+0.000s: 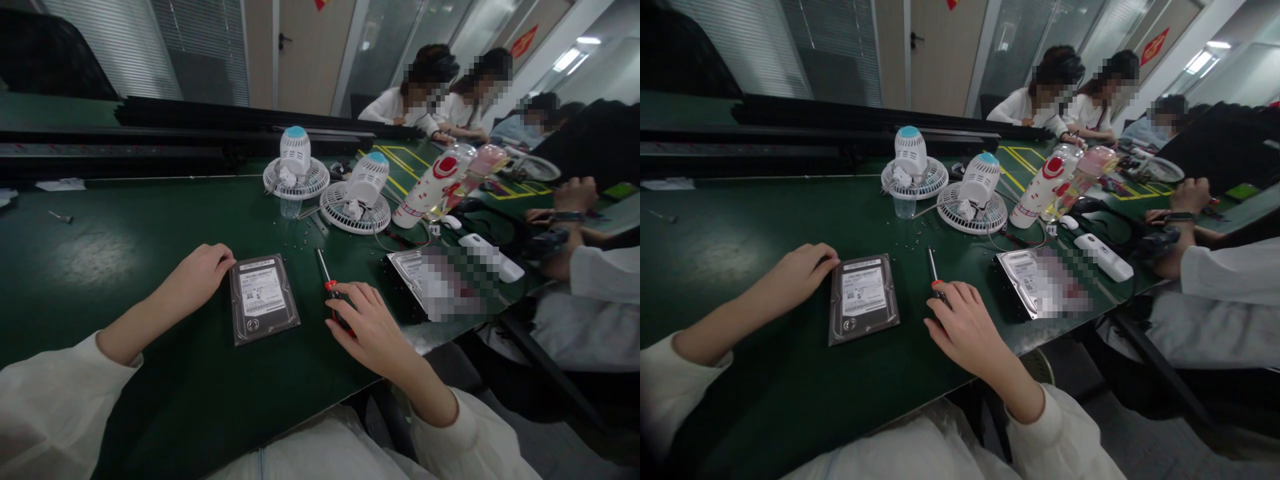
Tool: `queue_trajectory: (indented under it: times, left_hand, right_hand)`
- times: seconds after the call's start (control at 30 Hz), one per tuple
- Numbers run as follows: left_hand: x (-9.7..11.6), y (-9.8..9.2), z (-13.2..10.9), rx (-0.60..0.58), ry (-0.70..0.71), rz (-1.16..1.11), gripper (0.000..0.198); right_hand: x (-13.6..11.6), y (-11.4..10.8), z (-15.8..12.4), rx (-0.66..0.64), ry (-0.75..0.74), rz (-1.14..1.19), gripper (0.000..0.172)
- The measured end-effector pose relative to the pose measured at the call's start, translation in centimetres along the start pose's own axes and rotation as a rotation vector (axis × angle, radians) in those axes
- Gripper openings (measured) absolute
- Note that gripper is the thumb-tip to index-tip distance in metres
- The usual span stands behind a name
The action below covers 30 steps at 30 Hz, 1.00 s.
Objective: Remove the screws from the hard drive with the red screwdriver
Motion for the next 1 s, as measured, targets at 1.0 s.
queue_trajectory:
  times: [1.0]
  left_hand:
    - [1.0, -0.2, -7.0, 0.080, -0.153, -0.225, 0.077]
  right_hand:
    - [-3.2, 2.9, 3.3, -0.230, -0.094, 0.000, 0.024]
Point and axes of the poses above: each hand's wrist, its own z-axis towards the middle knuckle, its own y-axis out of the palm, x = y × z, the point moved 5 cm from there along z, towards the middle knuckle, and after that the axes turned 10 degrees about y, right-handed, at the moved point
